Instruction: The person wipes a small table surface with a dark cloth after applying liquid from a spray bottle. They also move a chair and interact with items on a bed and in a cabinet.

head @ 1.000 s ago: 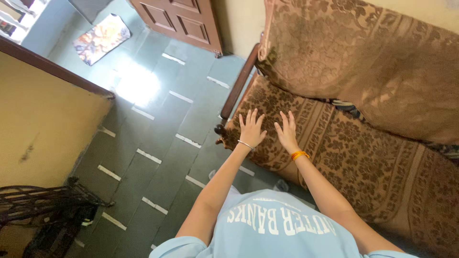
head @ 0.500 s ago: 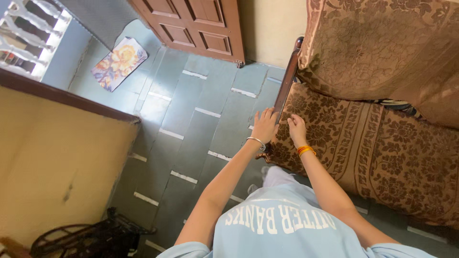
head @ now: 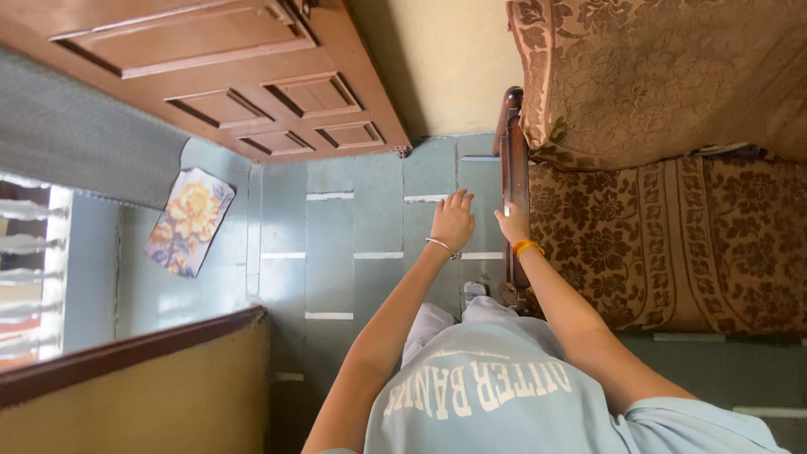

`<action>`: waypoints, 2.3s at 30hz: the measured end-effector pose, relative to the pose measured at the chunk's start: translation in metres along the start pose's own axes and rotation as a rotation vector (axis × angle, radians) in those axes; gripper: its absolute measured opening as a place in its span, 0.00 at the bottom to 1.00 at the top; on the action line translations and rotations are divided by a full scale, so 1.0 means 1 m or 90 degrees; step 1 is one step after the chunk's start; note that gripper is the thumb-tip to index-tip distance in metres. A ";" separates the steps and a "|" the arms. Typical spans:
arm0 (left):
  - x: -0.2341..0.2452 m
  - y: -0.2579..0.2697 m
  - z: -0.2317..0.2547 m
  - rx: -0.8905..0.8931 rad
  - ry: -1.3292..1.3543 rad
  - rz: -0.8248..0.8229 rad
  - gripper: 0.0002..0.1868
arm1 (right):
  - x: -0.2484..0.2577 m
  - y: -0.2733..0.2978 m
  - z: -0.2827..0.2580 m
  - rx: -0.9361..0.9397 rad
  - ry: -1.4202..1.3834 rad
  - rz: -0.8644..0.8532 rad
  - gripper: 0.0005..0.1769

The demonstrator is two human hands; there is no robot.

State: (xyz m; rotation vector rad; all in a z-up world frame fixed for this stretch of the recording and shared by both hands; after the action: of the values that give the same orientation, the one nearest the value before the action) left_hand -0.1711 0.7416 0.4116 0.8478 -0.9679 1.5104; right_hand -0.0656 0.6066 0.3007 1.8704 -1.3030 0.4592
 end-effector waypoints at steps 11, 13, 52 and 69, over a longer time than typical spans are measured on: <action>-0.018 -0.129 -0.088 -0.270 0.099 -0.036 0.29 | -0.044 -0.077 -0.043 -0.153 0.093 0.123 0.37; -0.024 -0.146 -0.100 -0.270 0.123 -0.063 0.27 | -0.045 -0.078 -0.037 -0.192 0.016 0.143 0.37; -0.128 -0.414 -0.146 -0.381 -0.042 -0.137 0.26 | -0.075 -0.169 0.067 -0.495 0.259 0.078 0.30; -0.106 -0.414 -0.143 -0.510 -0.047 -0.176 0.23 | 0.076 -0.189 -0.178 -0.201 -0.080 0.470 0.60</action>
State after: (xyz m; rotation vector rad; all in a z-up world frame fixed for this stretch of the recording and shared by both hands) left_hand 0.2529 0.8579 0.3109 0.4234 -1.3126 0.7461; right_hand 0.1607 0.7270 0.3870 1.1331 -2.0154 0.4715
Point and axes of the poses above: each hand's wrist, its own y-axis away from the middle knuckle, its own x-axis out of the back of the hand, z = x × y, the point moved 7 cm from there along -y, towards the middle knuckle, and after that the axes turned 13 degrees about -x, right-handed, at the moved point
